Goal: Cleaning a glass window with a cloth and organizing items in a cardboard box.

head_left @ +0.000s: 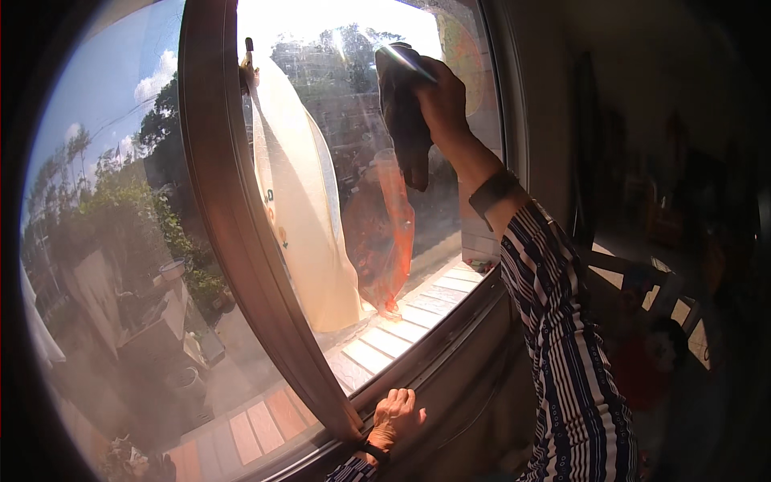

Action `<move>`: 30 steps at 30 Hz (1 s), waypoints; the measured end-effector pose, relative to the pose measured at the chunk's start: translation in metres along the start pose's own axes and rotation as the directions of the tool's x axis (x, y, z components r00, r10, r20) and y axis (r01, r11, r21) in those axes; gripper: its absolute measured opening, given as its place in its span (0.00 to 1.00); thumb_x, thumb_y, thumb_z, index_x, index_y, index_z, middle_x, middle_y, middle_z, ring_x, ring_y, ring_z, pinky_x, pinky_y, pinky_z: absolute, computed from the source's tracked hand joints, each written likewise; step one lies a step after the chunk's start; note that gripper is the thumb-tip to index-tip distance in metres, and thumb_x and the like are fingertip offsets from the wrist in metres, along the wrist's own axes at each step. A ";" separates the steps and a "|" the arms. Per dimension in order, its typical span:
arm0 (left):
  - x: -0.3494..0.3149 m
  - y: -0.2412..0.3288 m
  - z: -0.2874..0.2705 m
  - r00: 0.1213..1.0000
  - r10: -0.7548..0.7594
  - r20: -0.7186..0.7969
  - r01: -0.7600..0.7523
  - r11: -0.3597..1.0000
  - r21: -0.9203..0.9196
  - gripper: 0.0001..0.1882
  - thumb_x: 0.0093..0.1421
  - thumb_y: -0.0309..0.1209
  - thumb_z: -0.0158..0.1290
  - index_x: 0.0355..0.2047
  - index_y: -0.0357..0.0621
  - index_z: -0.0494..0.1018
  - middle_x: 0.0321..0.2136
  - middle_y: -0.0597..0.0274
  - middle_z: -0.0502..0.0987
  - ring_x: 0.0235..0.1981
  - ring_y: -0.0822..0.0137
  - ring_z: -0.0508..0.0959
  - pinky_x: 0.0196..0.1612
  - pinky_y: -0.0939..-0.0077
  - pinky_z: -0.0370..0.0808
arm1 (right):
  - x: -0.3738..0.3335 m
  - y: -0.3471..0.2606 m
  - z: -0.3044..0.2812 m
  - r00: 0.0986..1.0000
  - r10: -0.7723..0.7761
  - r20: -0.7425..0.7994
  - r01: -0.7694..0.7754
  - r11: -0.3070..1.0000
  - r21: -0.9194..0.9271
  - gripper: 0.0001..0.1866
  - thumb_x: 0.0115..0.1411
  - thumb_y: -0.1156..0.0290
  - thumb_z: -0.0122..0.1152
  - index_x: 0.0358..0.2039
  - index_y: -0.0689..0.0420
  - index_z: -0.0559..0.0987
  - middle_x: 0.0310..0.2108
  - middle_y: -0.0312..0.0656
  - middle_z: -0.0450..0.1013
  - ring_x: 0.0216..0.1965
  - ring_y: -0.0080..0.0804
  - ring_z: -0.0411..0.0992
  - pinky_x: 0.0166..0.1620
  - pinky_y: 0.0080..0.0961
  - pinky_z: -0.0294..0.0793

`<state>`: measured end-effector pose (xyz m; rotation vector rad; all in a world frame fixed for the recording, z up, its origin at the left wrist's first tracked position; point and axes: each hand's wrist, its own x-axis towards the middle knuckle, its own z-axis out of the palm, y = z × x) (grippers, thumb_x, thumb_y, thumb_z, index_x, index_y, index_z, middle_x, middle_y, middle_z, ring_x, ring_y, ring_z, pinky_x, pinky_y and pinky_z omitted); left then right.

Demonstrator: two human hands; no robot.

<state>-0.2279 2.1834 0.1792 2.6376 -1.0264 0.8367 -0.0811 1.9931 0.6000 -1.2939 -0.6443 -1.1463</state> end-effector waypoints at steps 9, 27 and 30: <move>-0.006 -0.002 0.010 0.999 -0.001 0.054 0.002 1.000 -0.019 0.20 0.41 0.40 0.58 0.30 0.39 0.68 0.22 0.60 0.67 0.27 0.63 0.70 0.25 0.73 0.69 | 0.047 -0.006 0.086 0.541 -0.832 0.127 0.716 0.375 -0.589 0.22 0.44 0.69 0.59 0.43 0.50 0.73 0.36 0.46 0.70 0.36 0.45 0.71 0.38 0.33 0.71; -0.004 -0.002 0.009 0.999 0.025 0.038 -0.022 0.998 -0.056 0.21 0.46 0.44 0.53 0.31 0.38 0.68 0.23 0.59 0.67 0.26 0.63 0.70 0.23 0.71 0.70 | -0.025 0.131 -0.065 0.948 0.045 -0.316 -0.248 0.728 -0.639 0.27 0.46 0.77 0.55 0.49 0.45 0.71 0.37 0.49 0.72 0.40 0.46 0.71 0.43 0.38 0.71; -0.011 -0.007 0.000 0.998 0.005 0.060 -0.003 0.999 -0.032 0.21 0.45 0.41 0.54 0.32 0.36 0.69 0.25 0.58 0.69 0.28 0.62 0.71 0.25 0.71 0.71 | -0.034 0.047 0.020 0.882 -0.465 0.082 0.437 0.737 -0.515 0.27 0.44 0.78 0.56 0.49 0.51 0.70 0.39 0.49 0.70 0.44 0.42 0.67 0.46 0.33 0.65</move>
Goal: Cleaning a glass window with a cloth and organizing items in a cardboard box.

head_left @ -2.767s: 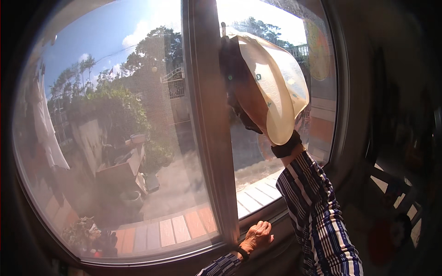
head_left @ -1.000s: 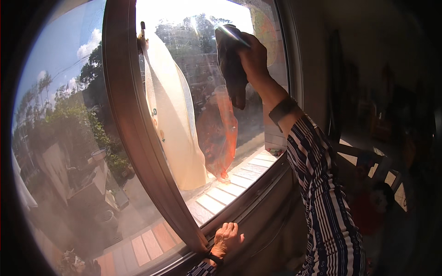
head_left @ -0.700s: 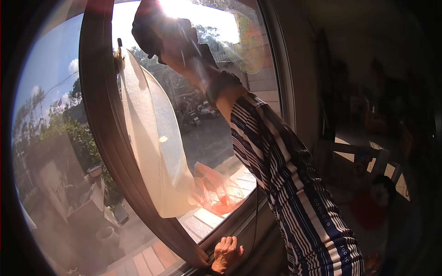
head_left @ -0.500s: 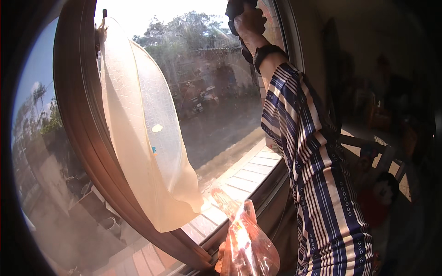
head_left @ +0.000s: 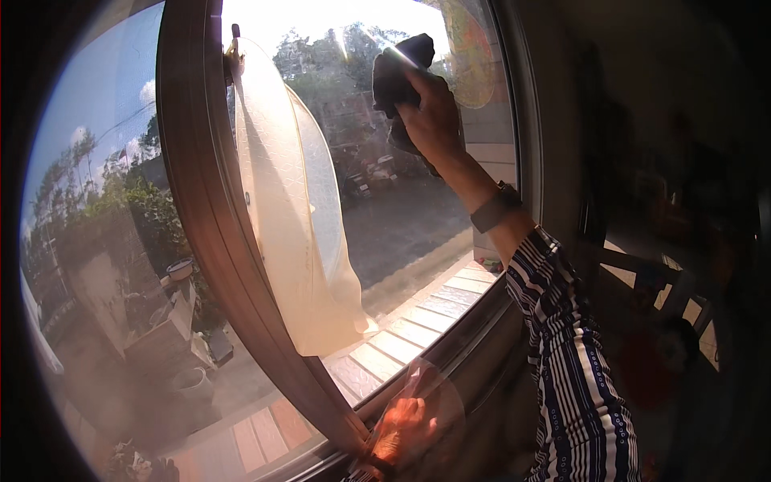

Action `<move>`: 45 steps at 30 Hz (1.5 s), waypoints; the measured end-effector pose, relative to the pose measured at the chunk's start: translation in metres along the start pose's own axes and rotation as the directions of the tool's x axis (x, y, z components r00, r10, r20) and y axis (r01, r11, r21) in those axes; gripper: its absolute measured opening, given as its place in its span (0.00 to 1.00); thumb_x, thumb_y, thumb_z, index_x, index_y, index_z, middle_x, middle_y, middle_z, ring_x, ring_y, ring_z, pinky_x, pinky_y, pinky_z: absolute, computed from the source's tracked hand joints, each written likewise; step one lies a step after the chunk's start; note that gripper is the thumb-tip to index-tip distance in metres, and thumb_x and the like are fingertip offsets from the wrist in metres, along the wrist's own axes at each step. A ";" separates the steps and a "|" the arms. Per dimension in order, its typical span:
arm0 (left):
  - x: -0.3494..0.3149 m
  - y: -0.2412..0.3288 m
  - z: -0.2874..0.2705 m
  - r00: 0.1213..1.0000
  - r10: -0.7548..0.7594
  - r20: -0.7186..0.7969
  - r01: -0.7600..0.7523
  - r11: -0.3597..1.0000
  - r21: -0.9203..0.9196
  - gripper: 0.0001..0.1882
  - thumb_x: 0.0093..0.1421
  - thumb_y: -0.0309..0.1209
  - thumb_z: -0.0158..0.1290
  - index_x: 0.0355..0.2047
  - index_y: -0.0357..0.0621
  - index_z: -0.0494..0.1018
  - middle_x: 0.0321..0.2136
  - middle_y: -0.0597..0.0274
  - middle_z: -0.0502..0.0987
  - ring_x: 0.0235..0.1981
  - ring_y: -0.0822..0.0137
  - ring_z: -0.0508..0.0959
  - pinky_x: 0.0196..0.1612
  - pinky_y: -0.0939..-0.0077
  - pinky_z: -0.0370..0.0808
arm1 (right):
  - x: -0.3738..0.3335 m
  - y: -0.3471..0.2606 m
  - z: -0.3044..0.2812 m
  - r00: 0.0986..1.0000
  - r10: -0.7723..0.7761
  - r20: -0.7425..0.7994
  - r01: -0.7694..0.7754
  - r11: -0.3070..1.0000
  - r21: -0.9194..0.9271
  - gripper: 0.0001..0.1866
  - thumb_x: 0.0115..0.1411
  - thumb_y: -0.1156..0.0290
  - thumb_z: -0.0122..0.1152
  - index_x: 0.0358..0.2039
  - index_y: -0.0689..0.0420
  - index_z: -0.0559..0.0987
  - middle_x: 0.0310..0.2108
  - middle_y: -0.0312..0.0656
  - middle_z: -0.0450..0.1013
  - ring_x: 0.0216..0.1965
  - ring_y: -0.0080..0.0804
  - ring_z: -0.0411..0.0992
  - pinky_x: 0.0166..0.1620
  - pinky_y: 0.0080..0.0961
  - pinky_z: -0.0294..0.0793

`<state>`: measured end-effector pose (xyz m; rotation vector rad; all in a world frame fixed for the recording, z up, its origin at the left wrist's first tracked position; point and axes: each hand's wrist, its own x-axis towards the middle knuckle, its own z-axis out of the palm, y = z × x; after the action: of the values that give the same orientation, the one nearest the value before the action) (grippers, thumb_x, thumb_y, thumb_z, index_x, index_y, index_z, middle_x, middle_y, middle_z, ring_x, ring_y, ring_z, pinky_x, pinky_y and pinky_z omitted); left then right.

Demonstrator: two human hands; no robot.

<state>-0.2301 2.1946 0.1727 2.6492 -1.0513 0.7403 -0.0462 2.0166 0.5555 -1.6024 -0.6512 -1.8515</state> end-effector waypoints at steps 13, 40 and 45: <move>0.015 0.013 0.001 0.996 -0.009 -0.084 0.001 0.996 -0.093 0.19 0.44 0.40 0.55 0.31 0.38 0.70 0.27 0.56 0.70 0.31 0.58 0.72 0.34 0.68 0.72 | 0.095 -0.099 0.054 0.985 -0.144 -0.093 0.162 0.959 0.232 0.14 0.55 0.61 0.50 0.36 0.58 0.71 0.33 0.47 0.68 0.38 0.46 0.66 0.46 0.36 0.63; 0.016 -0.002 0.017 0.991 -0.060 -0.123 0.051 0.996 -0.073 0.16 0.40 0.38 0.56 0.26 0.40 0.70 0.27 0.58 0.70 0.32 0.59 0.70 0.34 0.64 0.71 | -0.307 -0.081 -0.325 -0.160 0.795 0.585 -0.983 -0.075 -0.167 0.23 0.47 0.78 0.52 0.46 0.64 0.70 0.36 0.40 0.73 0.35 0.23 0.72 0.41 0.20 0.72; 0.008 -0.001 0.028 0.995 -0.079 -0.059 0.074 0.994 -0.078 0.16 0.43 0.39 0.56 0.26 0.40 0.71 0.28 0.56 0.71 0.33 0.58 0.72 0.36 0.63 0.71 | -0.354 -0.180 -0.400 -0.433 0.785 0.444 -0.886 -0.460 -0.052 0.25 0.43 0.81 0.47 0.46 0.65 0.69 0.36 0.43 0.73 0.35 0.29 0.73 0.43 0.24 0.74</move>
<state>-0.2139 2.1803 0.1527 2.5701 -0.9371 0.7466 -0.4199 1.9044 0.1486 -1.1767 0.4543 0.0643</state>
